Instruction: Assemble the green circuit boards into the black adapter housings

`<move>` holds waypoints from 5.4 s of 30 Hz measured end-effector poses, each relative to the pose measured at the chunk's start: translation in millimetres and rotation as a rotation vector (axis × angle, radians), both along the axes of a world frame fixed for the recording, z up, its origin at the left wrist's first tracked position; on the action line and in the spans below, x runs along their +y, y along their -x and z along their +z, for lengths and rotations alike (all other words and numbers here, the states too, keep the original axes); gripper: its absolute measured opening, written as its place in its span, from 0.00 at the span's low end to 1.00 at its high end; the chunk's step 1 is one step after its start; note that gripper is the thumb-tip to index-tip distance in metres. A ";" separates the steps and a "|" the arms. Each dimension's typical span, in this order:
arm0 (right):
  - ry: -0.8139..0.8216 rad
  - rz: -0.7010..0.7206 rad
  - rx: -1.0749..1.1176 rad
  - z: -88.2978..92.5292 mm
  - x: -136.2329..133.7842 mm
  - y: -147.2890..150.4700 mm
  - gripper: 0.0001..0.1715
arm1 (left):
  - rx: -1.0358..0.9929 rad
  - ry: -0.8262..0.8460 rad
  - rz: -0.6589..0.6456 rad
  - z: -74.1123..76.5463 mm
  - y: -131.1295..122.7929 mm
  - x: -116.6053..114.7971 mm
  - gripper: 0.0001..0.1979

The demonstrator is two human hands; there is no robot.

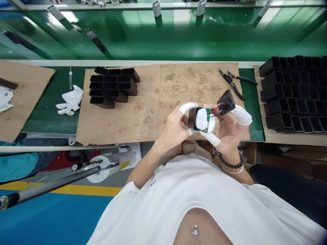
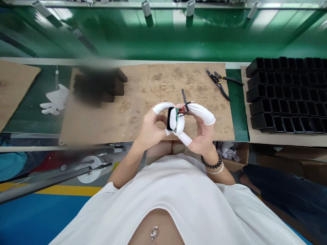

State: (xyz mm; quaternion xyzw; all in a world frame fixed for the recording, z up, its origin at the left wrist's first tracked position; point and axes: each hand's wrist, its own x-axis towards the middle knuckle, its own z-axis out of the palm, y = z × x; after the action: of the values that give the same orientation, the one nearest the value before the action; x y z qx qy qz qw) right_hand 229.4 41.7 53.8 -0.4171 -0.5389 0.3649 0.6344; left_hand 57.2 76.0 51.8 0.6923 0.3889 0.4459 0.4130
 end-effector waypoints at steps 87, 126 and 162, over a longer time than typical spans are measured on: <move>-0.173 0.067 -0.834 19.5 36.7 -14.0 0.19 | 0.025 0.207 0.168 -52.3 9.6 1.8 0.35; -0.019 -0.151 -0.722 -75.6 28.7 9.3 0.09 | 0.609 -0.163 0.754 -96.7 48.6 -35.9 0.17; -0.139 0.273 -0.638 -74.1 27.9 18.9 0.11 | 0.337 0.159 0.163 -64.9 26.5 -8.8 0.17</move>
State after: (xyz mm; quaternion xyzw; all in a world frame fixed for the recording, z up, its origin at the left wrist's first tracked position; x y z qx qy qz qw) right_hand 210.5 69.6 -20.3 -0.3898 -0.7843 0.2602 0.4065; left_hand 30.7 67.2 -13.1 0.6886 0.5411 0.3236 0.3583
